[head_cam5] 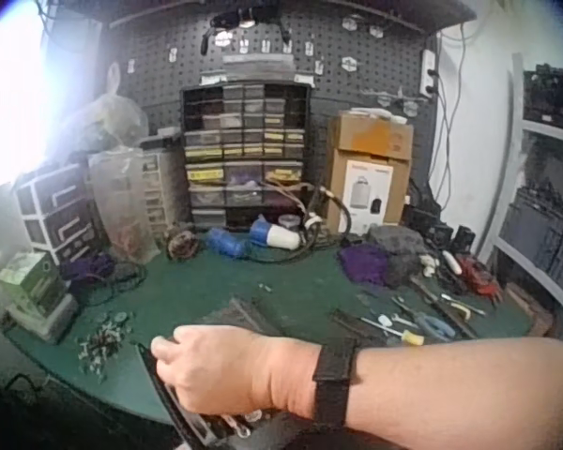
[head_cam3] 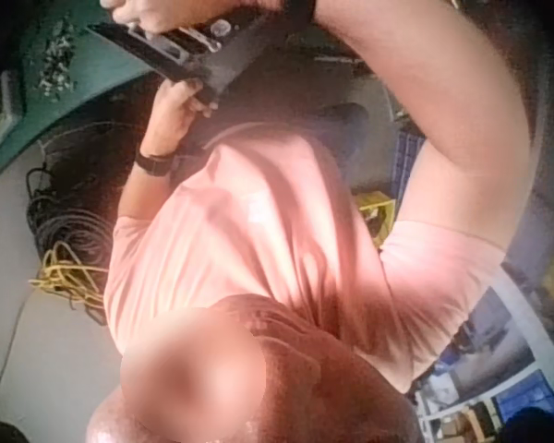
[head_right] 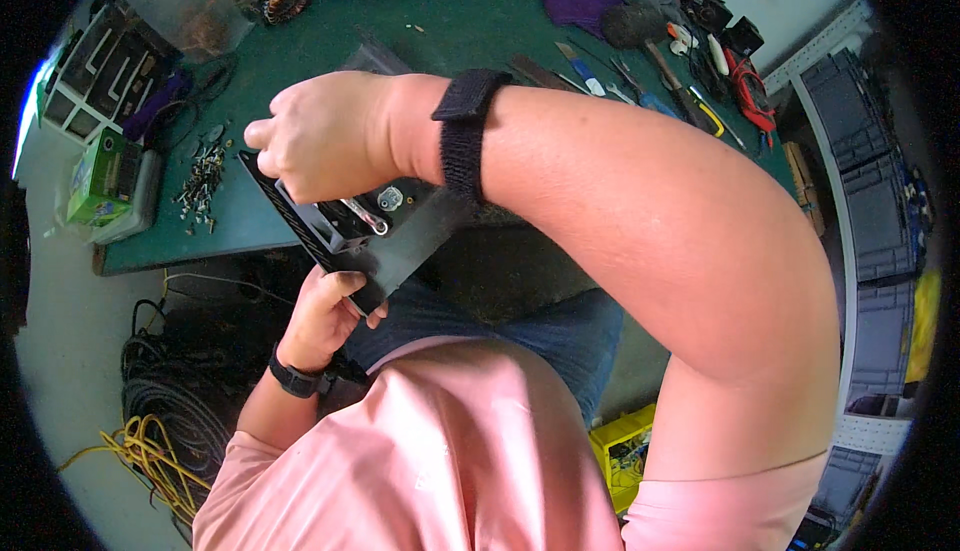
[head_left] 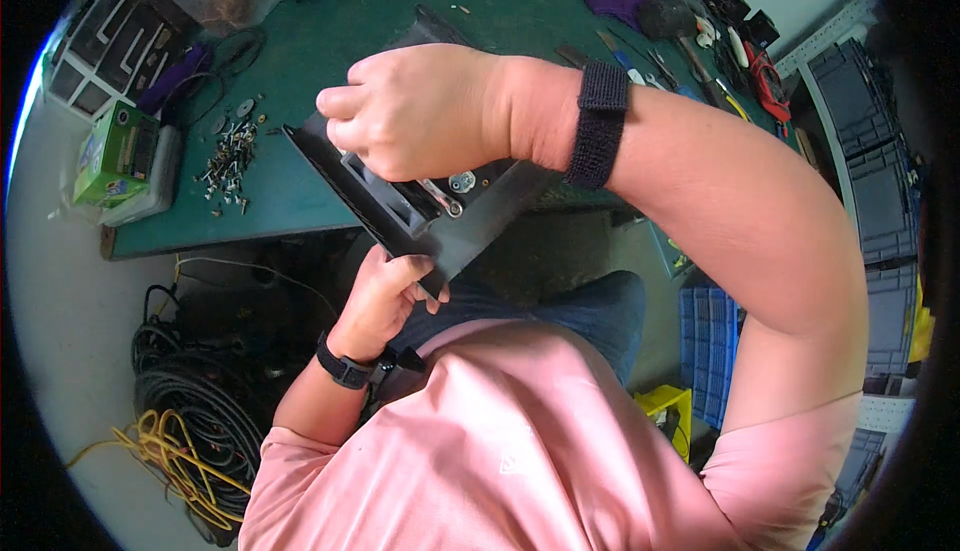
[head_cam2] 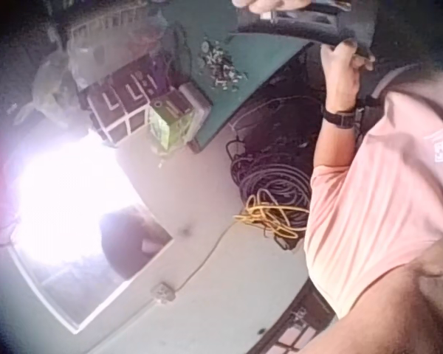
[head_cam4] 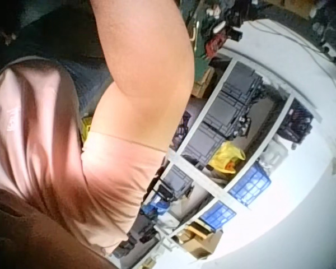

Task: The person uses a wrench to tighten screws on a black metal electronic component. They then switch to a pair of pliers to adjust a small part on the same component. The person continues to use the wrench to tighten additional screws on the device.

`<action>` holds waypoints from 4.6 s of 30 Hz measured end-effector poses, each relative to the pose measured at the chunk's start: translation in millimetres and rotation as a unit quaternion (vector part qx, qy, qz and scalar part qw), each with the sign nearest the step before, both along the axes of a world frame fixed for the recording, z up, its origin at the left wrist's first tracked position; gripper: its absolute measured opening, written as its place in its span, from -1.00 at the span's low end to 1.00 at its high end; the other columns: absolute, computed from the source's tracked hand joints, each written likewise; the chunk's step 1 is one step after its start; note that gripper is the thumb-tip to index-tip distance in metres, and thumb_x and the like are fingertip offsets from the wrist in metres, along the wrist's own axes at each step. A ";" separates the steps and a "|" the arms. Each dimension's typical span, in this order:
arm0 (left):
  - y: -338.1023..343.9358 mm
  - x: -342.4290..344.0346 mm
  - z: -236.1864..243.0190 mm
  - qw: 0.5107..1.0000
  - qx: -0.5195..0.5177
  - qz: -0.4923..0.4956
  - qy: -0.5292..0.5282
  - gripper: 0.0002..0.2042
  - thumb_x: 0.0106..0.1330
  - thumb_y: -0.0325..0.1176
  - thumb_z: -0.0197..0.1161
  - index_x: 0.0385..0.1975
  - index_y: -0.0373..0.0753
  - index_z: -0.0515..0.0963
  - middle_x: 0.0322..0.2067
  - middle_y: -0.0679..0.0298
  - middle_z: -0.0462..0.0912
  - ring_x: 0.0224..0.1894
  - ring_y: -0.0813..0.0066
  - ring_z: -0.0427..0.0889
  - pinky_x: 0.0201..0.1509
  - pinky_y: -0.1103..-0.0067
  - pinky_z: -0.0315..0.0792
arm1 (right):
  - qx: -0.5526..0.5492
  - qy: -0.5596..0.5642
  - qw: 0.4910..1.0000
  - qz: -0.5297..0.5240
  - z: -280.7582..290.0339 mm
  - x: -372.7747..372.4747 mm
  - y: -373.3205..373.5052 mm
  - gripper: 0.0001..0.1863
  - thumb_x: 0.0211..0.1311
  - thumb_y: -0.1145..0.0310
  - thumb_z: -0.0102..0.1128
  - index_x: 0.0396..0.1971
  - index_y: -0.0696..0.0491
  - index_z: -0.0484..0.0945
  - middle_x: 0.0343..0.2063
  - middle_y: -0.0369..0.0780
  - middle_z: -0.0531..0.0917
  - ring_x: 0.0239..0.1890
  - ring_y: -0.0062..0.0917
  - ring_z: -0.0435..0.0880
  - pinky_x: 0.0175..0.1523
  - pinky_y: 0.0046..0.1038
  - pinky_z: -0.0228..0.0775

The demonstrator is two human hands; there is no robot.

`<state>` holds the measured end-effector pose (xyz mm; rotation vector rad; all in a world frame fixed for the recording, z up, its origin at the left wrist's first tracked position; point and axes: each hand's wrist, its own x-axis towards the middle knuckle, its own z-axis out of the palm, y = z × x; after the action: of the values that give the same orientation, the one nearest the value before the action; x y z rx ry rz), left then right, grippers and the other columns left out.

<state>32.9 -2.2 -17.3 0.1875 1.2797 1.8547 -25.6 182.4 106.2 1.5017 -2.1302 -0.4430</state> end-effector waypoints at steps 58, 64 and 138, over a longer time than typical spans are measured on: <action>0.3 -0.4 -6.1 0.999 0.028 0.010 -0.027 -0.63 0.15 -0.43 0.02 -0.05 -0.46 0.39 -0.31 0.13 0.58 -0.44 0.45 0.60 -0.49 0.63 0.50 | -0.643 -0.702 0.196 -0.236 -86.1 165.4 -38.6 -0.75 0.34 0.30 0.06 -0.36 0.18 0.59 -0.62 -0.29 0.60 -0.68 -0.79 0.42 -0.59 -0.74 0.20; -6.0 -4.7 0.6 0.998 0.027 -0.050 -0.022 -0.61 0.17 -0.42 -0.02 -0.01 -0.47 0.35 -0.26 0.09 0.58 -0.46 0.47 0.60 -0.52 0.68 0.47 | -0.650 -0.726 0.113 -0.194 -89.0 159.3 -46.2 -0.69 0.37 0.23 0.01 -0.38 0.18 0.57 -0.64 -0.27 0.58 -0.68 -0.75 0.45 -0.60 -0.74 0.22; 5.8 -0.6 0.1 0.999 0.035 0.005 -0.008 -0.68 0.08 -0.43 0.04 -0.17 -0.45 0.44 -0.43 0.16 0.58 -0.52 0.43 0.59 -0.56 0.62 0.44 | -0.677 -0.538 0.355 -0.354 -41.7 186.2 41.1 -0.77 0.39 0.28 -0.07 -0.24 0.14 0.47 -0.66 -0.28 0.53 -0.67 -0.76 0.36 -0.56 -0.72 0.14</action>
<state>32.2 3.6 -17.2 0.2034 1.2071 1.9065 160.6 223.6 64.5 -0.5104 -2.2715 2.1598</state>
